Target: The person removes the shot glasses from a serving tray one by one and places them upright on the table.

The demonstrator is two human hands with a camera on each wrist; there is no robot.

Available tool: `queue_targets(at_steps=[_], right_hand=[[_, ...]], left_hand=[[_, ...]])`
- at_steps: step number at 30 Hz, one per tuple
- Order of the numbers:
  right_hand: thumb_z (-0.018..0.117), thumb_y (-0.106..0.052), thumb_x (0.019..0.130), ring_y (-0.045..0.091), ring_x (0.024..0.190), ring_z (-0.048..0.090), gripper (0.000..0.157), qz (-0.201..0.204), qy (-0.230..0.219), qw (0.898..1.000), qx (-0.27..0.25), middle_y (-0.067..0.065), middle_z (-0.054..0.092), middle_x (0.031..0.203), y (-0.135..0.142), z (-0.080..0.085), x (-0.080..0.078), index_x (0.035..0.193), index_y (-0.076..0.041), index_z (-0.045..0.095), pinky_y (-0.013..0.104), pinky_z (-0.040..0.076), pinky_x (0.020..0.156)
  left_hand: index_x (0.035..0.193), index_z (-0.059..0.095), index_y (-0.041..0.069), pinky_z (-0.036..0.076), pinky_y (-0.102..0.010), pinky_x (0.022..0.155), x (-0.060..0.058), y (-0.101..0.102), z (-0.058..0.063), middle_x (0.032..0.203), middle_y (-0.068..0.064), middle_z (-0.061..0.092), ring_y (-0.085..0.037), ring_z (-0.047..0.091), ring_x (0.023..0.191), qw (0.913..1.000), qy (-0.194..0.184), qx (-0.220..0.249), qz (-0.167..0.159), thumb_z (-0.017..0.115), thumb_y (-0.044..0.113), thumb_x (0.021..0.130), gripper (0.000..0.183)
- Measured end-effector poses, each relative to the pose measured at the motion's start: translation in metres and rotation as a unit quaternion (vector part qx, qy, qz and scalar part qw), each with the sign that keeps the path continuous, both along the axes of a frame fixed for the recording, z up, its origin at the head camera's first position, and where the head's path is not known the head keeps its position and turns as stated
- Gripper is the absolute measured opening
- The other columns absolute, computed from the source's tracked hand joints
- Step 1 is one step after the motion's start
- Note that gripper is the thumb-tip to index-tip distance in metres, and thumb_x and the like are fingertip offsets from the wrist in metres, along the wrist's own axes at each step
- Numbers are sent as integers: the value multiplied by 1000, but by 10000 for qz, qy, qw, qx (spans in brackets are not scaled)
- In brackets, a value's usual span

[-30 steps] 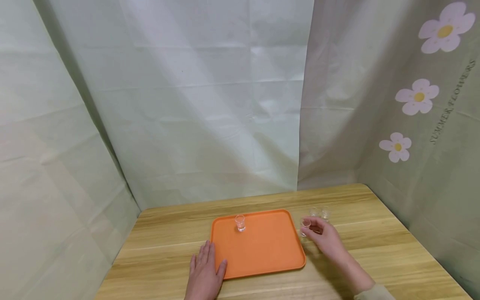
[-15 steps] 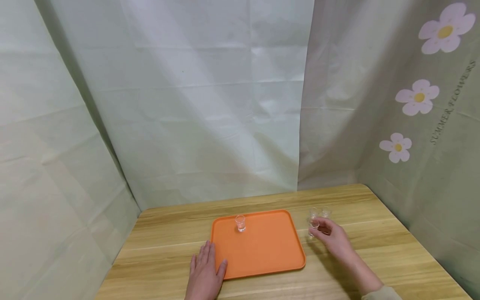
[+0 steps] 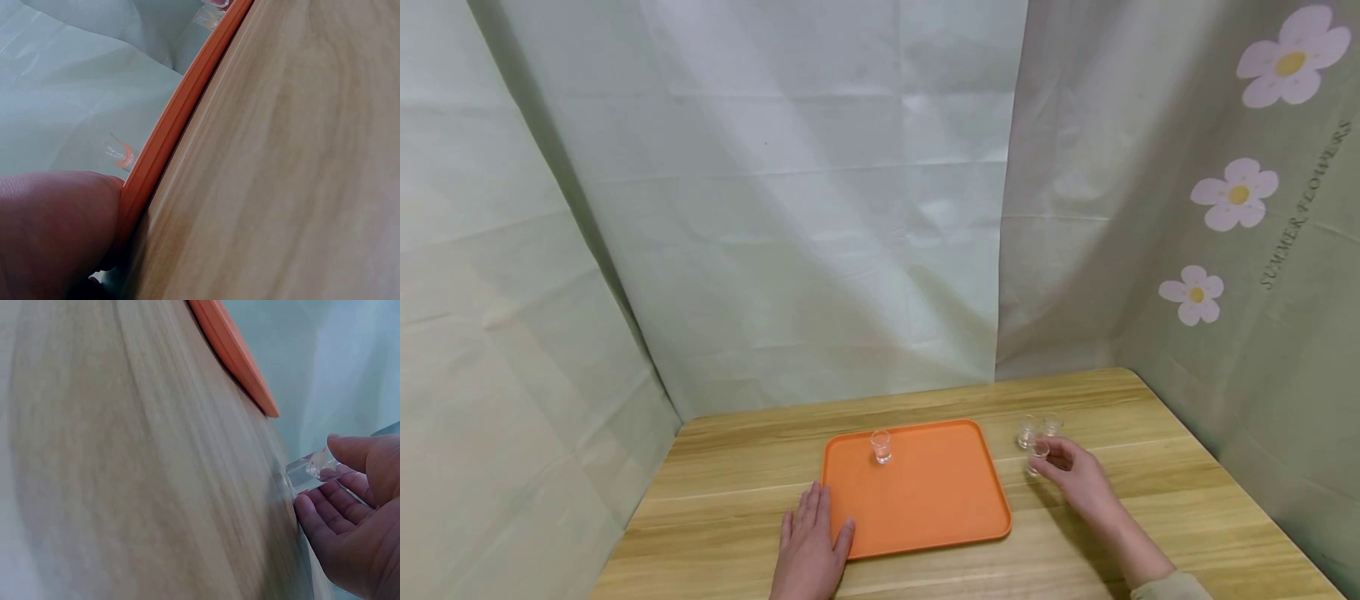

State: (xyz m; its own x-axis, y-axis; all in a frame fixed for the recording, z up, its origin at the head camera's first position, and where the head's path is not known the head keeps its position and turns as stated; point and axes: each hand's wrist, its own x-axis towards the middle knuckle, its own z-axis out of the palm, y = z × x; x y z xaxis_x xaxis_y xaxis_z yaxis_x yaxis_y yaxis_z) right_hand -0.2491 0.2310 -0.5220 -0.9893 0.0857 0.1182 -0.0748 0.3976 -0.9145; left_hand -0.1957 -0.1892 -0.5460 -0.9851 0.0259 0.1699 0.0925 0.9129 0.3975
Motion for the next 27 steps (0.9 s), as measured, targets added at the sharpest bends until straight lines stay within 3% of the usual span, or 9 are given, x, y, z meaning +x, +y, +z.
queue_targets(at_steps=[27], right_hand=[[75, -19, 94, 30, 113, 64, 47, -9, 82, 9999, 148, 19, 67, 123, 1, -3, 2, 132, 4, 59, 20, 51, 88]], left_hand=[[152, 38, -6, 12, -64, 117, 0, 0, -2, 160, -24, 30, -42, 25, 148, 10000, 7, -13, 20, 57, 46, 101, 75]])
